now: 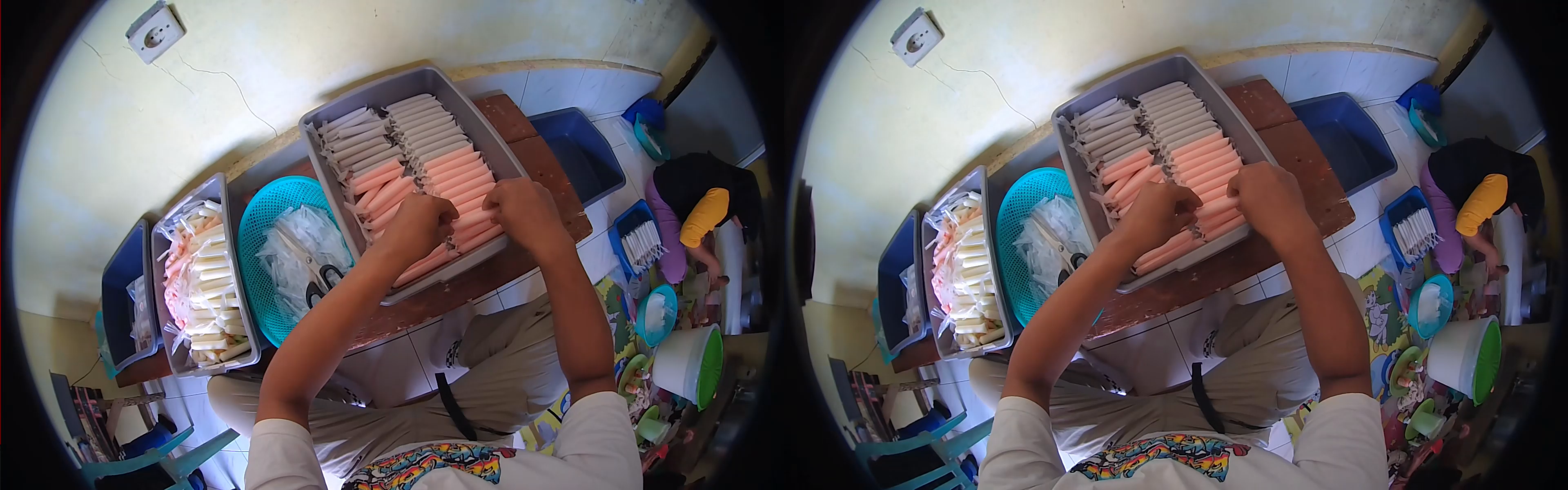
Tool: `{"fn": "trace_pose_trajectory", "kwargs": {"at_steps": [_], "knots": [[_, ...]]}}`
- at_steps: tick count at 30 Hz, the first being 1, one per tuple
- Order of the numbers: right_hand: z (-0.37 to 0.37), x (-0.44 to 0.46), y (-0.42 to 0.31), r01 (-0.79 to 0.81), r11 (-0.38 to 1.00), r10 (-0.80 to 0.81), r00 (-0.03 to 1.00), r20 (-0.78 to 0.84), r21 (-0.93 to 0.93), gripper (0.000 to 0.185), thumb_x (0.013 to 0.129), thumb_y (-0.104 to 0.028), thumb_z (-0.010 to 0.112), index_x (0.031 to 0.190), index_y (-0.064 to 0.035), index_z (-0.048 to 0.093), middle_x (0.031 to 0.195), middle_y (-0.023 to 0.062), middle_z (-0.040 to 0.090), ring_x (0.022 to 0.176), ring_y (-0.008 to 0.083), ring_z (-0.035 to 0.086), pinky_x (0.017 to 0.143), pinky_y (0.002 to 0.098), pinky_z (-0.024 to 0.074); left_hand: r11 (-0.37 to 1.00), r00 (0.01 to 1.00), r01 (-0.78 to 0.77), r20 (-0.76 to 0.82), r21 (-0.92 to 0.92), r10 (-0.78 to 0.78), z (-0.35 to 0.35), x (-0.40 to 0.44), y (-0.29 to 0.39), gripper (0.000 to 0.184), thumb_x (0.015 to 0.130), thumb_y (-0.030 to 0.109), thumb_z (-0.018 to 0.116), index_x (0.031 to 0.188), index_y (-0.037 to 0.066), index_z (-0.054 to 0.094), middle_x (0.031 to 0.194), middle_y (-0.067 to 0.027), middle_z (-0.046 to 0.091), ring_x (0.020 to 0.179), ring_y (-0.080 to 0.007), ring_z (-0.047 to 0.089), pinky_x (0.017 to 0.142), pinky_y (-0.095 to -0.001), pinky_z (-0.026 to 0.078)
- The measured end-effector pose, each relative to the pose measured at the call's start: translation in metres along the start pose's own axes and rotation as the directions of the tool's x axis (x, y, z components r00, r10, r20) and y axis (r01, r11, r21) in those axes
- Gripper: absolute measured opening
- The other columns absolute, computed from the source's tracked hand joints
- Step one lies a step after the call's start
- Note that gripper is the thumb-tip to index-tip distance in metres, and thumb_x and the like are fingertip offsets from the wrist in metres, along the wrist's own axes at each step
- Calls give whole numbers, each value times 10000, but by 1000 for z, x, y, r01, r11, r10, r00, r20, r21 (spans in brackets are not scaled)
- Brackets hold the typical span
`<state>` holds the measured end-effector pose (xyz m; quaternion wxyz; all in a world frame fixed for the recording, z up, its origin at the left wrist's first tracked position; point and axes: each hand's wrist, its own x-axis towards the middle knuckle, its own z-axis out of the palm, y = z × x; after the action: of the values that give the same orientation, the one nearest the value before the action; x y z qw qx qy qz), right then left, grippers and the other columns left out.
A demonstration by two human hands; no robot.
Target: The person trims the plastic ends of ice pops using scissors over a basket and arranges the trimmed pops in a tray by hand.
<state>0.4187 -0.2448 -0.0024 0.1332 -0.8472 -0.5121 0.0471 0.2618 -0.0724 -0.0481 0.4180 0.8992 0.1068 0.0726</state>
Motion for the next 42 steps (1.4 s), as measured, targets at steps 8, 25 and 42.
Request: {"fn": "trace_pose_trajectory", "kwargs": {"at_steps": [8,25,42], "knots": [[-1,5,-11,-84,992,86,996,14,-91,155,853,-67,671,895,-92,818,943,130,788,956,337,757,870,467,581,999,1000,-27,8,34,27,7,0,-2,203,837,0,830,1036,0,791,942,-160,810,896,-254,804,836,-363,629],[10,10,-9,-42,978,40,999,-15,-202,136,905,-113,677,827,-91,786,865,170,770,852,353,778,756,474,620,980,996,-88,5,176,89,7,-6,-2,203,806,65,852,992,45,773,929,-116,788,889,-288,769,804,-407,603],[7,9,-11,-103,980,98,994,-42,-168,145,870,-70,643,795,-96,765,838,165,755,870,366,746,782,489,574,882,998,-58,27,468,51,10,-3,7,225,855,310,855,938,122,764,942,-73,776,925,-305,755,778,-461,578]]}}
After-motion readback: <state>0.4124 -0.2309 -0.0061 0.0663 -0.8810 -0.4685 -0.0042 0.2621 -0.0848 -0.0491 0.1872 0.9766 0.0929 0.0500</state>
